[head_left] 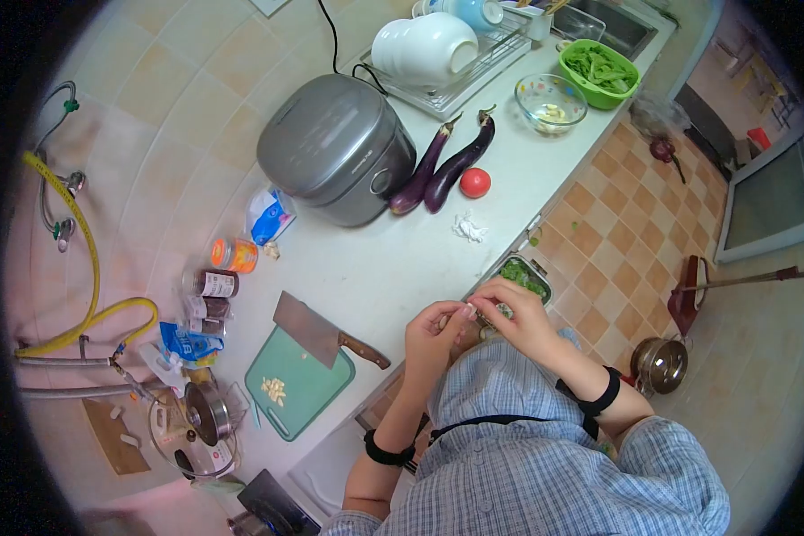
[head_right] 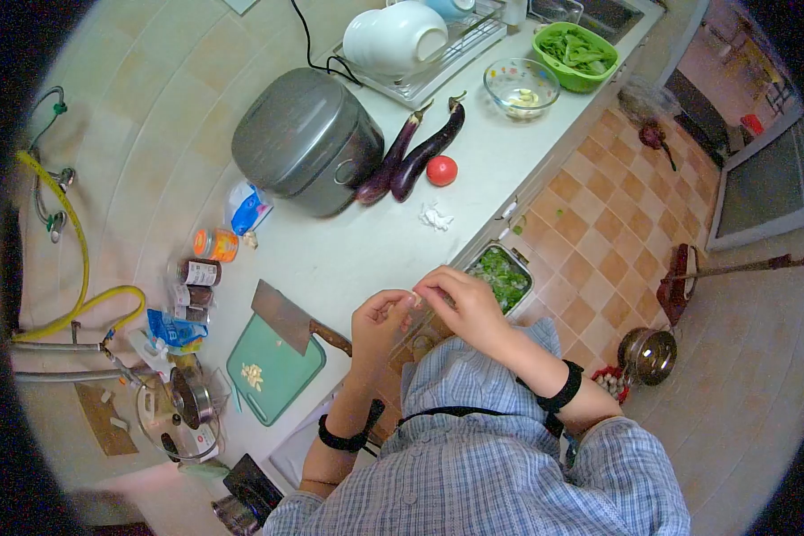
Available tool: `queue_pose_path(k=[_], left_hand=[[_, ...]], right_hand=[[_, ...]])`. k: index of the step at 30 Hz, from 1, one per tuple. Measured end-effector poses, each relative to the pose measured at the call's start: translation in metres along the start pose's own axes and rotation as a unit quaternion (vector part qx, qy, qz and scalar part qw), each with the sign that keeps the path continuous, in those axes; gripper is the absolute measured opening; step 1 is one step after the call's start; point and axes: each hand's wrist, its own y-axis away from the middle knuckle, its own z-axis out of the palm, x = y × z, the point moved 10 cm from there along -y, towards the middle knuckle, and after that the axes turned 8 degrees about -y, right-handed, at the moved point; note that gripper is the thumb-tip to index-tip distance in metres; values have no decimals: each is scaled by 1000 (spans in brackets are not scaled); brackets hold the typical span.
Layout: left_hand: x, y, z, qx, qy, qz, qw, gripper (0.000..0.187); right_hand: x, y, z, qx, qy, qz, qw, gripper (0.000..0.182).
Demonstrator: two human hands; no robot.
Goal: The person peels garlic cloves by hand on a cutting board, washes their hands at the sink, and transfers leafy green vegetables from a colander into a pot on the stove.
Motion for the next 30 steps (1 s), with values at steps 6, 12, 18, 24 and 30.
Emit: queue_pose_path(k=[6, 12, 18, 24, 30], left_hand=[[1, 7, -9, 11, -1, -17, 1000, 12], [-8, 10, -22, 10, 2, -29, 1000, 14], [-5, 15, -34, -7, 29, -55, 998, 15], [-21, 27, -75, 0, 77, -95, 992, 18], [-59, 58, -199, 116, 19, -81, 990, 17]], right_hand=[[-1, -4, 11, -16, 26, -1, 1000, 8], [3, -4, 28, -54, 64, 16, 996, 9], [46, 5, 57, -62, -263, 209, 940, 13], [77, 8, 50, -74, -213, 268, 936, 19], [173, 41, -14, -26, 111, 282, 953, 22]])
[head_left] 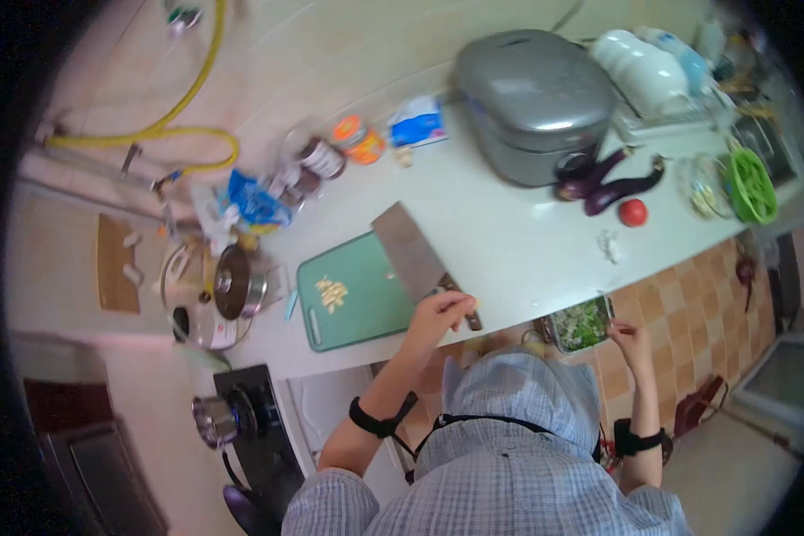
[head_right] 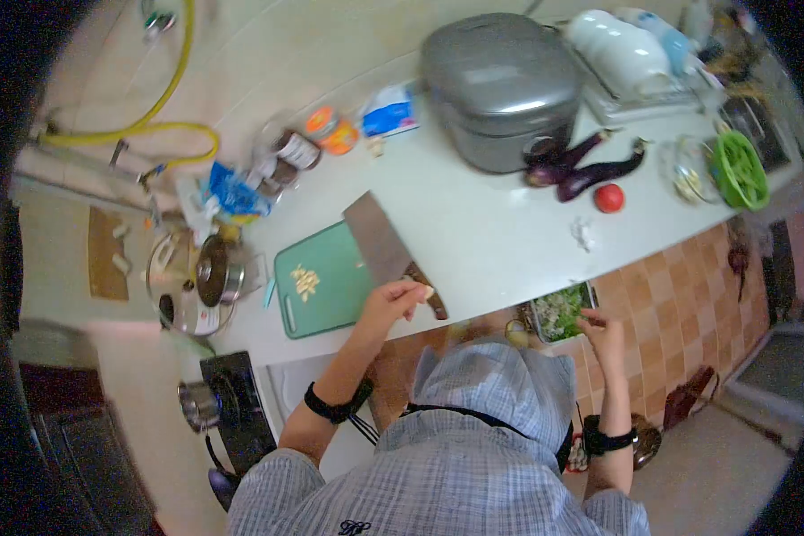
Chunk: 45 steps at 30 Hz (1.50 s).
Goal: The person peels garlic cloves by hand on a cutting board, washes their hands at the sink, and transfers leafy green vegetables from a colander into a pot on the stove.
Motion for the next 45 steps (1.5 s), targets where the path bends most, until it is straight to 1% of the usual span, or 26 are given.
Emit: queue_pose_path(k=[2, 3, 5, 8, 11, 13, 15, 17, 18, 20, 24, 26, 27, 29, 30, 31, 32, 33, 34, 35, 36, 38, 40, 42, 44, 45], left_hand=[[-21, 1, -59, 70, -46, -46, 995, 17], [-30, 1, -84, 82, -40, -49, 995, 17], [-53, 5, -148, 173, 10, -83, 981, 21], [-78, 7, -215, 227, 120, -83, 963, 18], [-110, 7, -272, 277, 51, -115, 953, 17], [-114, 6, -298, 278, -71, -94, 953, 18], [-136, 1, -318, 263, -107, -80, 956, 18], [-151, -3, -324, 248, -144, -65, 956, 18], [-155, -2, -327, 255, -180, -65, 948, 17], [-167, -4, -331, 259, -212, -64, 940, 17], [-161, 2, -335, 285, -272, -16, 919, 18], [-147, 9, -338, 300, -285, -10, 911, 19], [-142, 12, -341, 311, -263, -1, 913, 19], [-126, 15, -342, 319, -240, 10, 917, 19], [-125, 5, -328, 240, -112, -11, 964, 21], [-119, -2, -305, 152, 18, -32, 988, 24], [-101, -2, -294, 145, 18, -29, 989, 24], [-78, -5, -260, 51, 112, -9, 992, 30], [-52, -6, -226, -46, 202, 9, 978, 36], [-33, -8, -210, -58, 200, 12, 978, 36], [-11, -9, -184, -111, 194, 21, 975, 36], [21, -9, -144, -184, 182, 33, 965, 37], [50, -3, -104, -271, 178, 71, 943, 36], [67, 1, -71, -311, 174, 59, 932, 35], [79, 7, -38, -351, 167, 46, 920, 35], [85, 9, -25, -356, 155, 53, 920, 35]], right_hand=[[-9, 3, -16, 81, 158, -70, 982, 19], [-17, 3, -12, 69, 161, -76, 982, 19], [-14, 2, -17, 95, 212, 29, 972, 15], [14, -10, -3, 24, 201, 4, 979, 15], [28, -14, 8, 13, 185, -41, 982, 12], [33, -15, 15, 29, 195, -18, 980, 11], [24, -14, 18, 47, 204, 2, 978, 10], [29, -3, 28, 17, 201, 160, 966, 16], [36, -2, 26, 18, 204, 159, 966, 16], [20, -1, 28, 34, 370, -43, 927, 16], [26, 4, 24, 83, 280, -35, 956, 21], [56, 3, 24, 70, 139, 151, 976, 34], [58, 0, 22, 72, 140, 149, 976, 34], [82, -2, 32, -24, 141, 215, 966, 43], [82, 3, 34, -19, 141, 215, 966, 43], [44, 4, 39, 40, 246, 62, 966, 39], [4, 15, 50, 98, 344, -92, 929, 35], [-3, 18, 56, 107, 345, -88, 928, 35], [-8, 16, 57, 118, 237, -69, 962, 29], [-14, 14, 59, 131, 126, -50, 982, 25], [-32, 15, 63, 145, 126, -48, 980, 25], [-66, 19, 89, 71, -36, 12, 997, 21], [-122, 30, 112, 45, -74, -26, 996, 20], [-163, 41, 134, 27, -173, -63, 983, 17], [-216, 60, 155, 3, -197, -92, 976, 16], [-244, 68, 159, -5, -158, -162, 974, 17]])
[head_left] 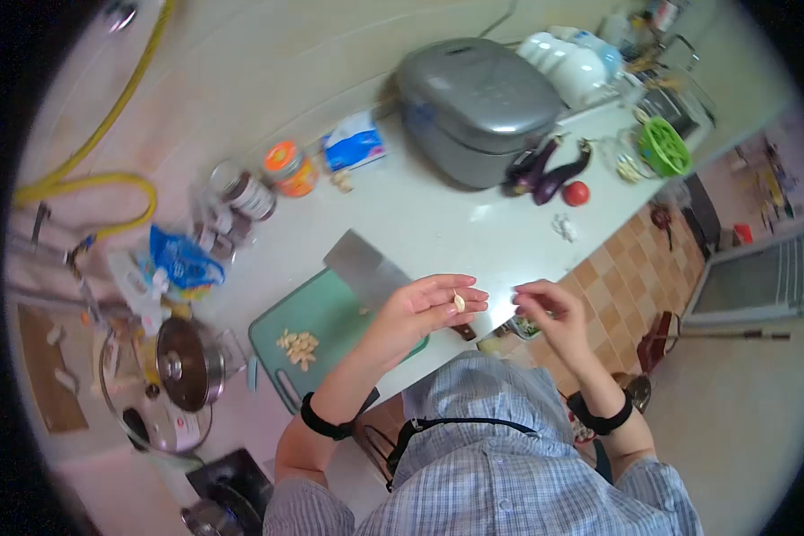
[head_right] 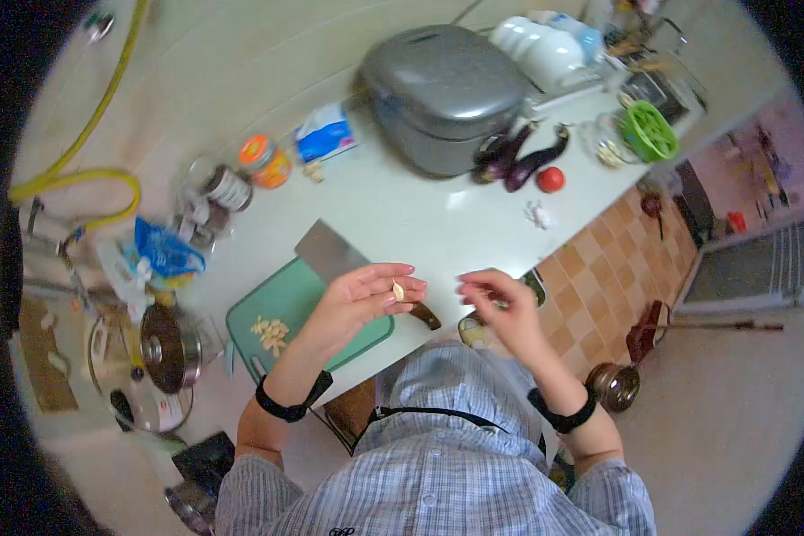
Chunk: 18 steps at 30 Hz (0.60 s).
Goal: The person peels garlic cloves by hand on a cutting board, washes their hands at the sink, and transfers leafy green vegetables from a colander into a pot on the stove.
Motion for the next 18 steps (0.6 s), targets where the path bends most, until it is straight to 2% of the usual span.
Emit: queue_pose_path(k=[1, 3, 4, 9, 12, 14, 18], left_hand=[[1, -7, 10, -5, -14, 1, 1000, 35], [1, -19, 29, -26, -21, -3, 999, 38], [1, -25, 31, -8, -17, -7, 1000, 39], [3, -36, 47, 5, -64, 2, 998, 41], [3, -37, 52, 24, -145, 46, 988, 43], [9, -36, 52, 51, -222, 73, 971, 43], [15, -35, 48, 72, -258, 100, 958, 41]], right_hand=[[-23, 1, 11, -26, 39, -66, 997, 18], [-54, 7, 15, -10, 88, -140, 986, 20], [-64, 8, 13, 10, 84, -165, 983, 21], [-62, 10, -9, 55, 128, -137, 981, 21], [-60, 6, -8, 18, 110, -156, 981, 18], [-53, 2, -8, 2, 51, -109, 993, 17], [-48, -5, -10, -6, 42, -85, 995, 19]])
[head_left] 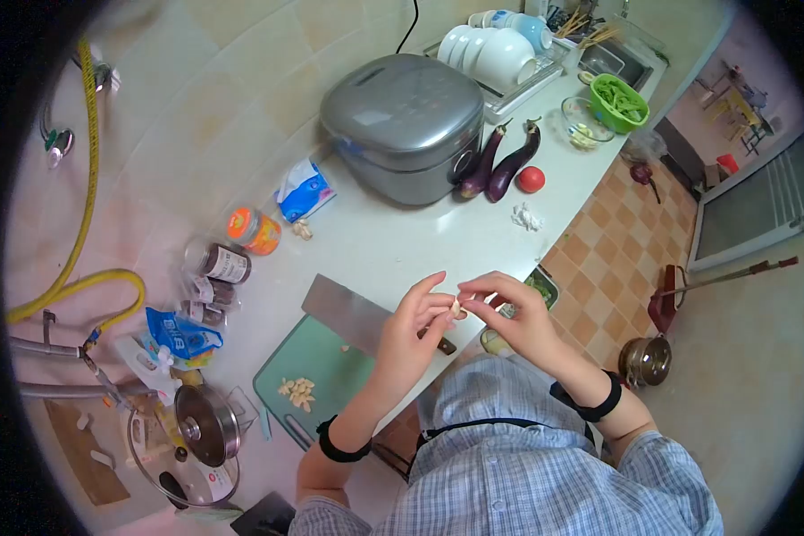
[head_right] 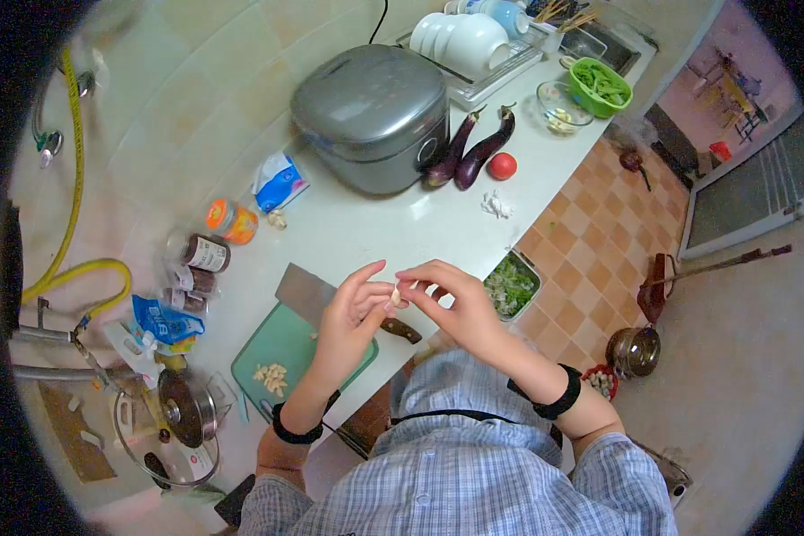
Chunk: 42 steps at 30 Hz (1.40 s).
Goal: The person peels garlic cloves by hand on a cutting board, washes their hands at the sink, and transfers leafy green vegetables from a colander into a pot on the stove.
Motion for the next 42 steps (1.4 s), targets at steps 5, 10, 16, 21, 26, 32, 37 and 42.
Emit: queue_pose_path(k=[5, 10, 16, 21, 26, 32, 37, 42], left_hand=[[-5, 3, -10, 24, 0, -19, 1000, 39], [-2, 4, -17, 51, 2, -17, 999, 35], [14, 8, -29, 98, -129, 17, 987, 34], [27, 14, -33, 123, -225, 43, 966, 35], [29, 19, -38, 145, -200, 51, 968, 30], [-3, 23, -41, 98, -56, -43, 993, 14], [-17, 26, -38, 56, 56, -65, 995, 13], [-23, 28, -36, 27, 127, -81, 988, 12]], right_hand=[[14, -9, -1, -8, -65, 34, 997, 20], [14, -18, 9, -50, -78, 48, 995, 19], [2, -22, 19, -85, -60, -4, 995, 22], [2, -23, 27, -98, -59, 15, 993, 23], [15, -22, 30, -76, -124, 76, 986, 25], [19, -18, 40, -89, -179, 126, 972, 26], [23, -12, 46, -72, -215, 161, 961, 24], [26, -6, 51, -65, -247, 201, 946, 23]])
